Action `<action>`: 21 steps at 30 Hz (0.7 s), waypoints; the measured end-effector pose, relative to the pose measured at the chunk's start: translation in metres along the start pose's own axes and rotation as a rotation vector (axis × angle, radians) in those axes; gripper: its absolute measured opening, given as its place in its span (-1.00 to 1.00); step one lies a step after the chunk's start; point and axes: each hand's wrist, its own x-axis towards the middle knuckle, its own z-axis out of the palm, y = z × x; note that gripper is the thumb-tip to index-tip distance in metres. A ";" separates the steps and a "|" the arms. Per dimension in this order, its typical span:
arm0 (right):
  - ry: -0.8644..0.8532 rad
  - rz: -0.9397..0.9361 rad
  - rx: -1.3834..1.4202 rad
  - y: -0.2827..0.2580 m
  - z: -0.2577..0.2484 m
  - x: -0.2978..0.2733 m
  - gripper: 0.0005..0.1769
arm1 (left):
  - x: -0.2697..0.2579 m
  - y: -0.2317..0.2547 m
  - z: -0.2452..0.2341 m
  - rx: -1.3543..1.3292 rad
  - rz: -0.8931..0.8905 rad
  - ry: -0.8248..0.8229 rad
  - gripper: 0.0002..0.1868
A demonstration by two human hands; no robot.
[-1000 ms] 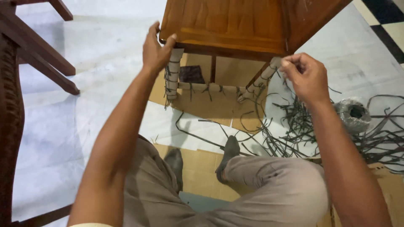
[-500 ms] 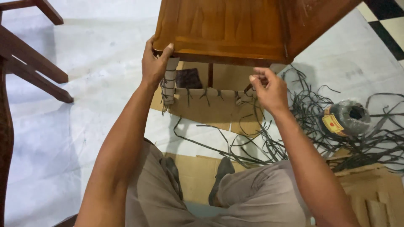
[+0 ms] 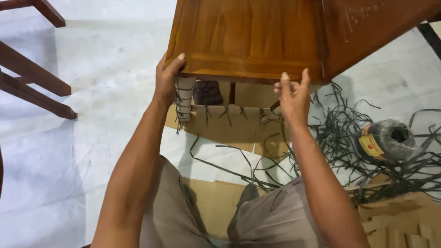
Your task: Wrapping a small wooden table with plastic ties and cardboard for protection.
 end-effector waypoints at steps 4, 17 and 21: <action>0.134 0.020 0.288 0.016 0.016 -0.003 -0.03 | -0.005 -0.001 0.003 -0.126 0.068 -0.036 -0.48; 0.270 -0.028 0.696 0.020 0.044 -0.009 -0.13 | -0.011 -0.026 0.003 -0.189 0.111 0.145 -0.55; 0.176 -0.105 0.705 0.013 0.050 -0.008 -0.26 | -0.012 -0.015 0.009 -0.164 0.114 0.152 -0.51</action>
